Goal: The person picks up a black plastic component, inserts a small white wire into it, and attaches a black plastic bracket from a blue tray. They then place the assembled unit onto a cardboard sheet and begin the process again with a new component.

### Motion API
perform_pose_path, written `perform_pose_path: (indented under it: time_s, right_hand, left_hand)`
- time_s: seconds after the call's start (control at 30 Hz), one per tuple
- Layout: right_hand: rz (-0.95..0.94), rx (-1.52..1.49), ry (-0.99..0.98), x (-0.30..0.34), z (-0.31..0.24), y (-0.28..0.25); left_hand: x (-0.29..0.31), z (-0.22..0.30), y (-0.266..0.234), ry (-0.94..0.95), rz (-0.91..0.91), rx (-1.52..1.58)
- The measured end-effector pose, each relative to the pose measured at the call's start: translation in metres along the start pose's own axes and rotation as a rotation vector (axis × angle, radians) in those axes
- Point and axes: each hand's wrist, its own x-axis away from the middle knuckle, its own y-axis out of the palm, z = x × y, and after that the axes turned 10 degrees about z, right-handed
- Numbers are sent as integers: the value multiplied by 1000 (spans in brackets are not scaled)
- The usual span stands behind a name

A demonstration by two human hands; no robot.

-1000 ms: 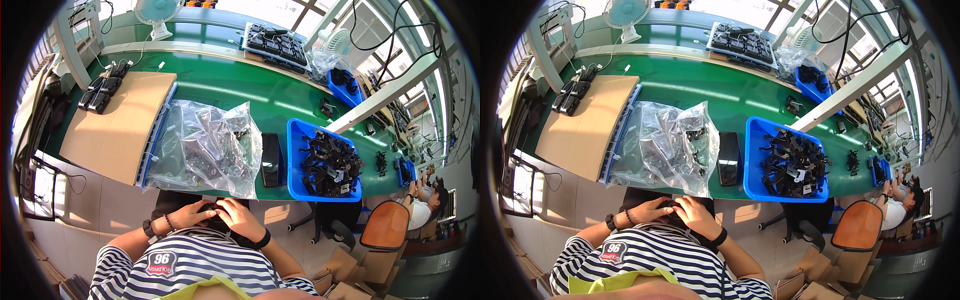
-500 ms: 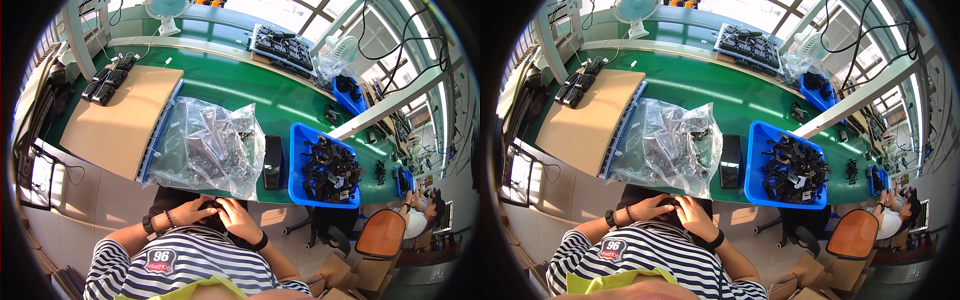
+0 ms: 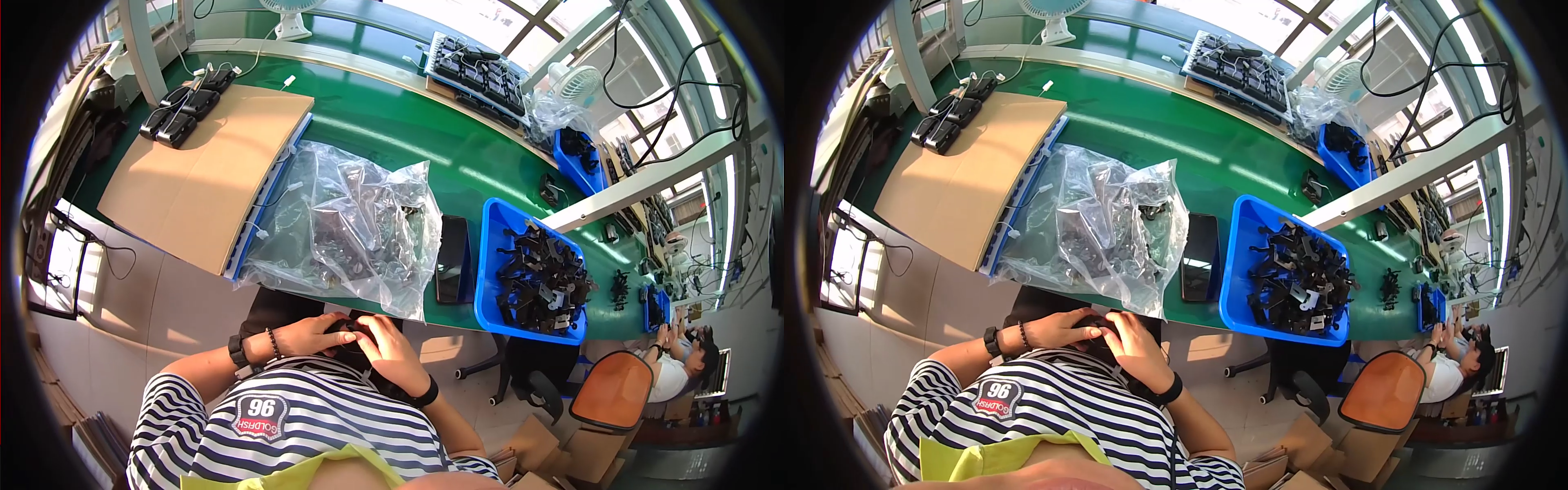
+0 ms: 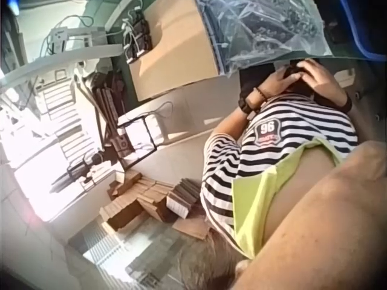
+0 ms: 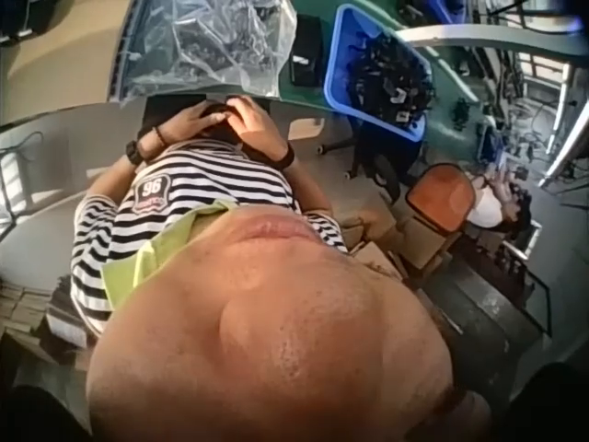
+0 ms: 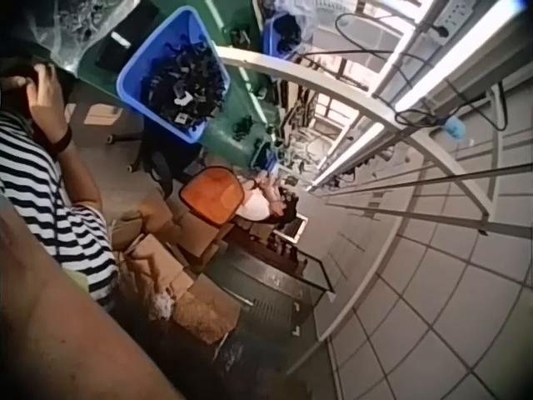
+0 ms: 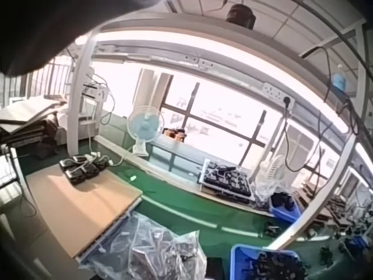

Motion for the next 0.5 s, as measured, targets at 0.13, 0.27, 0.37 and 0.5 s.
perform_pose_path:
  time_s: [0.13,0.27,0.37,0.5]
  right_hand:
    - [-7,-35,-39,3,2,-3]
    - [49,51,-18,1,6,5]
    - [-5,2,-16,2,-2,-4]
    - [13,23,-18,3,9,7]
  left_hand:
    - [0,0,1,26,-15,-15]
    - [-1,8,2,15,-27,-67]
    - [-2,-9,2,45,-10,2]
    - [-4,-10,6,98,-15,-36]
